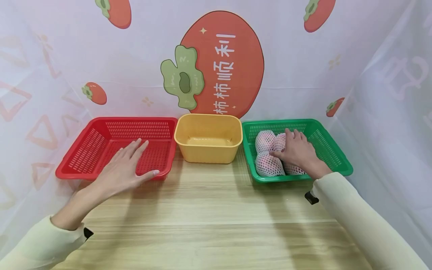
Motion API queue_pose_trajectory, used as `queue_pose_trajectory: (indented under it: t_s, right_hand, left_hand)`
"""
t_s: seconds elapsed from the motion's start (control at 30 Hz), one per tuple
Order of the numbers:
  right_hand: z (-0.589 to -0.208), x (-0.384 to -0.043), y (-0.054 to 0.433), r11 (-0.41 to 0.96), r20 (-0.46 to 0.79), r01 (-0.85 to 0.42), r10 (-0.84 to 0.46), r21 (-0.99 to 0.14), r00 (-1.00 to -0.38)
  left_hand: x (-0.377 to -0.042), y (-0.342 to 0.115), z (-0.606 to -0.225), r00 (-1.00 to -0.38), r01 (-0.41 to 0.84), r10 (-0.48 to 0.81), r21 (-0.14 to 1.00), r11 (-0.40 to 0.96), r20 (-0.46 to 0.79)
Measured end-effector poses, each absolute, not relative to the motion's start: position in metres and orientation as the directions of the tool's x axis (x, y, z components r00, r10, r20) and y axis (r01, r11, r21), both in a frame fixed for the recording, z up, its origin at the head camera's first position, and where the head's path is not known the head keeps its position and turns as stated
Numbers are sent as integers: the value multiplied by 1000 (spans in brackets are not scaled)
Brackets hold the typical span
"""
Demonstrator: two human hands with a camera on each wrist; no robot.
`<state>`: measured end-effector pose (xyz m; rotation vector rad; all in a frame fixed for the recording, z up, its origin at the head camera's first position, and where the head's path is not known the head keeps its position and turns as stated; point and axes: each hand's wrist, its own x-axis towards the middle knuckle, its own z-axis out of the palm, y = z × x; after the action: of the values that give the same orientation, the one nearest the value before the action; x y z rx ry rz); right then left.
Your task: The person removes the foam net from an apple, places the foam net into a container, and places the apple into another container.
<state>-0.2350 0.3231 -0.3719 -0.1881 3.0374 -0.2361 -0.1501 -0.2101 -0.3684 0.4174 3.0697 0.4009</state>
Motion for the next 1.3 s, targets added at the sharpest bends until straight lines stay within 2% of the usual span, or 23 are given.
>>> queue_pose_trajectory:
  t_s: [0.27,0.5,0.7,1.03,1.3]
  right_hand:
    - [-380,-243,328,971,-135,-77,-109,-225,-985]
    - [-385,-247,328,966,-124,-77,-110,-248,-986]
    - [-385,-249,326,962,-127,-40,-77,-270,-989]
    - [-380,-244,322,955,-61,-36,-57,-295,-997]
    - [-358,-231,311,941,38,-118,-111,-317,-993]
  left_hand:
    - [-137,-196,-374,-949,311,314,263,913,32]
    - [-124,-183,-377,-937,338,349,295,894,14]
    - [-113,-175,-379,-918,389,392,319,864,59]
    - [-94,-163,-390,-865,499,479,343,796,148]
    - [-85,-154,-396,-854,509,503,411,756,133]
